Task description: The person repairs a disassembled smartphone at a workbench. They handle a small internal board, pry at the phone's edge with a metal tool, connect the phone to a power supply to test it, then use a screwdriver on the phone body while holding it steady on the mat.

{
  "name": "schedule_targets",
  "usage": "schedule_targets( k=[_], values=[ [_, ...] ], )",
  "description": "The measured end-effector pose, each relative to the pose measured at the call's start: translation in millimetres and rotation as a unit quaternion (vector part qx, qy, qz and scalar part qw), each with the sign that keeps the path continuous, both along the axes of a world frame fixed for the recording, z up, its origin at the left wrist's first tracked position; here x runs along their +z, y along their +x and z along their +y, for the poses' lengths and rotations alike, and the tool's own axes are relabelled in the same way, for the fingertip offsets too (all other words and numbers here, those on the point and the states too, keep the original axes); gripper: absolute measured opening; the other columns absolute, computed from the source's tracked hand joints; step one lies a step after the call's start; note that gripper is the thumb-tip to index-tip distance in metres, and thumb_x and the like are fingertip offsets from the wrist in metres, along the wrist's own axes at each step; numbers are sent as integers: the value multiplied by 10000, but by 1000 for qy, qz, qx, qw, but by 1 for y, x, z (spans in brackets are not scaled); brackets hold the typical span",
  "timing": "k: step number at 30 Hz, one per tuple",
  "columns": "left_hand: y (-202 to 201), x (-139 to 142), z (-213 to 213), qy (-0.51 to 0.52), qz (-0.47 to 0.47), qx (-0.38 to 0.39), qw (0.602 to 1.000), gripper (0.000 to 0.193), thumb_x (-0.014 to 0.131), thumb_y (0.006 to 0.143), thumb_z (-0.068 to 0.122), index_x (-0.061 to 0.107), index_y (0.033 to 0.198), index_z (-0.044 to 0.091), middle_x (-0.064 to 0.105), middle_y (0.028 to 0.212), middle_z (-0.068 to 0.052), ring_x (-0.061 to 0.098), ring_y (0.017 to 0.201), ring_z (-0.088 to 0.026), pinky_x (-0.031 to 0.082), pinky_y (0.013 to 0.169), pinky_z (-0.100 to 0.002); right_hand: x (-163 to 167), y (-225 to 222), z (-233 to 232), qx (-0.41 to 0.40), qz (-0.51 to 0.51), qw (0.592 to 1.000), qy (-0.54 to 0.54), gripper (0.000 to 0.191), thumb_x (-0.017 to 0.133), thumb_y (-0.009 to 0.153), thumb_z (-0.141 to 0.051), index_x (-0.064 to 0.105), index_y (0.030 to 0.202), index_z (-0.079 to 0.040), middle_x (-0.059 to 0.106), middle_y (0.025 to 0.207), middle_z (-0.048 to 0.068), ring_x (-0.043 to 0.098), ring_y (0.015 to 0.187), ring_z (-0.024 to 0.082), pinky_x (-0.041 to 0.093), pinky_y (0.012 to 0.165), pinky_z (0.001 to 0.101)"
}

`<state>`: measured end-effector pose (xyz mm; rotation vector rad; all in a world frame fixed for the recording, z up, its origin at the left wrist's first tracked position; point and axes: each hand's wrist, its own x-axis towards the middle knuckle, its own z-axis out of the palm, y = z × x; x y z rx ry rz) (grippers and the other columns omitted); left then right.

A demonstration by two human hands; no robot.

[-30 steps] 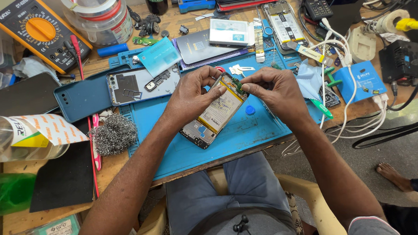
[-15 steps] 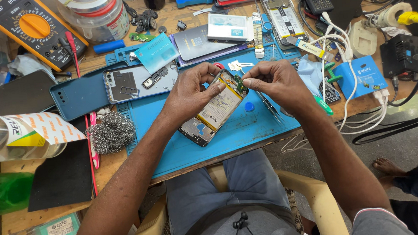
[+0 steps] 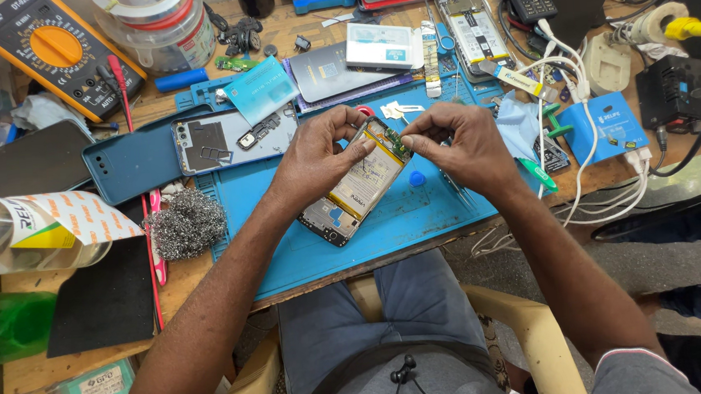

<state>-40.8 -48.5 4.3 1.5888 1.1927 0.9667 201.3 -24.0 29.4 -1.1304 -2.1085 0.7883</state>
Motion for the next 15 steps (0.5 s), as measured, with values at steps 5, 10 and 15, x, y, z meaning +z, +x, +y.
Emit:
schedule_targets(
  k=[5,10,15],
  values=[
    [-1,-3,3,28,-8,-3,1000,298,731,926,197,659,1166,35,797,928,-78,764,806,-99,622,652,-277,-5,-5,-9,-10,37,998,45,88,779,908,-79,778,982,-32,752,909,53,679,780,98,552,702,248],
    [0,2,3,1,4,5,1000,314,735,906,205,661,1169,51,798,913,-71,763,776,-93,617,645,-272,-8,-12,-19,-18,53,990,126,91,761,919,-52,755,1003,-15,749,980,86,698,825,121,559,717,267],
    [0,0,5,-28,26,14,999,324,730,916,220,664,1181,46,803,933,-92,770,805,-134,600,648,-300,-14,-11,-15,-41,49,996,54,78,751,945,-74,735,1002,-24,746,914,77,705,816,130,560,728,277]
  ],
)
